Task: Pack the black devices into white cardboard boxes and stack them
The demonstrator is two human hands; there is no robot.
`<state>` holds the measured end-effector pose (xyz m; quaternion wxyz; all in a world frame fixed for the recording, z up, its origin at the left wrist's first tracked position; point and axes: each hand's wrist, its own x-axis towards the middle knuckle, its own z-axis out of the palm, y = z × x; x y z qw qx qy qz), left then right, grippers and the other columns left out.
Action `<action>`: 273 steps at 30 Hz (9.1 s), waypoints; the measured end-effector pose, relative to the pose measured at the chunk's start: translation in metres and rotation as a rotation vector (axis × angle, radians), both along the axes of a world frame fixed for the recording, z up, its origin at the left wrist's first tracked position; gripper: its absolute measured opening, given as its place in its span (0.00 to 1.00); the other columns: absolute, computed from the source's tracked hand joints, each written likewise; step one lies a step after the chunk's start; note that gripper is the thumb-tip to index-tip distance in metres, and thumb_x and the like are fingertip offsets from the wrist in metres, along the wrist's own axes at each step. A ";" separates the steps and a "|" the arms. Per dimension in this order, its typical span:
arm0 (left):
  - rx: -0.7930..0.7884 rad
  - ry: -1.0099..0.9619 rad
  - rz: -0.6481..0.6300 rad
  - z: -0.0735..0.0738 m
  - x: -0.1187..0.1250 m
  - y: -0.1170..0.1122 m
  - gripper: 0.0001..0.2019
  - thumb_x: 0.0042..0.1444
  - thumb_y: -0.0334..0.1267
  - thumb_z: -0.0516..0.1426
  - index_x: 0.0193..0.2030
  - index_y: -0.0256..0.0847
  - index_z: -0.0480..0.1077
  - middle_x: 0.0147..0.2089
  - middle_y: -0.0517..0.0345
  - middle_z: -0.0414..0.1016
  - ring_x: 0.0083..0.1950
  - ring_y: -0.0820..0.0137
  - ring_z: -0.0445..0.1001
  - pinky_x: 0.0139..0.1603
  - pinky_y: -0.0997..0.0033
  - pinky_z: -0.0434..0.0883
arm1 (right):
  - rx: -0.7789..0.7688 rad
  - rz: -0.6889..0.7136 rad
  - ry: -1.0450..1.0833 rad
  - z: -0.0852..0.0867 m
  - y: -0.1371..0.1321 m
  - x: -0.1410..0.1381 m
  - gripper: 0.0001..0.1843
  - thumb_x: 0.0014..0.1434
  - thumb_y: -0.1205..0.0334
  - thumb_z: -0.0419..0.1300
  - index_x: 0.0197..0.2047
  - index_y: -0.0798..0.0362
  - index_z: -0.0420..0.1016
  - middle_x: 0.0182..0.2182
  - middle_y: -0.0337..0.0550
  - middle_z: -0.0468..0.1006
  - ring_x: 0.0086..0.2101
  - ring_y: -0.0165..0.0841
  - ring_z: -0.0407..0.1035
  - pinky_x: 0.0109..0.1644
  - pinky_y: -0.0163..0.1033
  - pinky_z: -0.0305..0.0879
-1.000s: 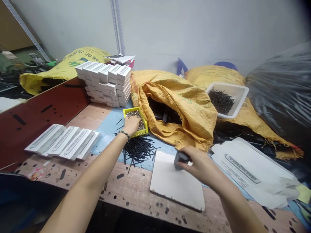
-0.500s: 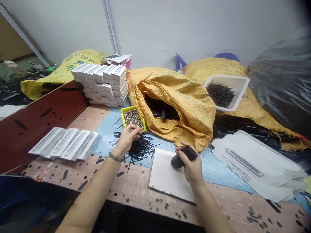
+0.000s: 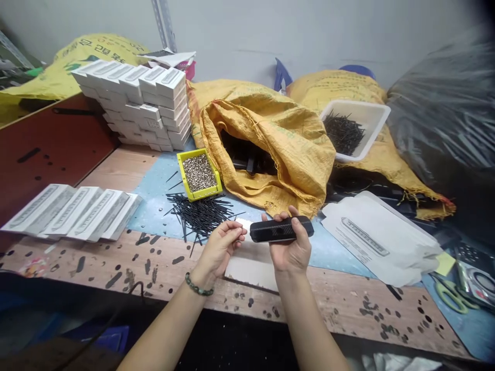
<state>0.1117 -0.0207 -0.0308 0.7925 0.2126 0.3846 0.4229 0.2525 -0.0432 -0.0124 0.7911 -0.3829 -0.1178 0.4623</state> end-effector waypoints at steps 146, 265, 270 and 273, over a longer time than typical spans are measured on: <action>1.168 1.560 -0.261 0.012 -0.068 0.000 0.13 0.51 0.41 0.60 0.42 0.42 0.65 0.39 0.53 0.74 0.42 0.58 0.73 0.51 0.50 0.66 | 0.055 0.204 -1.008 0.005 -0.001 -0.006 0.33 0.59 0.60 0.52 0.62 0.47 0.38 0.45 0.50 0.72 0.43 0.39 0.73 0.48 0.48 0.71; 0.892 1.940 0.098 0.026 -0.210 0.098 0.21 0.62 0.46 0.46 0.56 0.36 0.64 0.60 0.39 0.64 0.60 0.50 0.65 0.57 0.47 0.66 | -0.561 0.130 -1.659 -0.023 0.200 0.036 0.27 0.55 0.56 0.63 0.54 0.64 0.68 0.48 0.65 0.71 0.49 0.50 0.66 0.53 0.56 0.61; 1.045 1.585 -0.112 0.029 -0.111 0.127 0.14 0.62 0.38 0.47 0.50 0.39 0.69 0.50 0.50 0.73 0.51 0.64 0.71 0.53 0.63 0.69 | -0.629 0.145 -1.798 -0.024 0.205 0.017 0.22 0.61 0.55 0.59 0.57 0.53 0.65 0.55 0.50 0.66 0.52 0.42 0.64 0.55 0.54 0.63; 1.029 1.588 -0.178 0.024 -0.072 0.159 0.09 0.56 0.34 0.54 0.43 0.39 0.72 0.47 0.47 0.74 0.53 0.56 0.69 0.57 0.53 0.63 | -0.638 0.218 -1.845 -0.012 0.197 0.022 0.16 0.62 0.61 0.57 0.53 0.56 0.67 0.50 0.50 0.70 0.48 0.39 0.68 0.51 0.51 0.66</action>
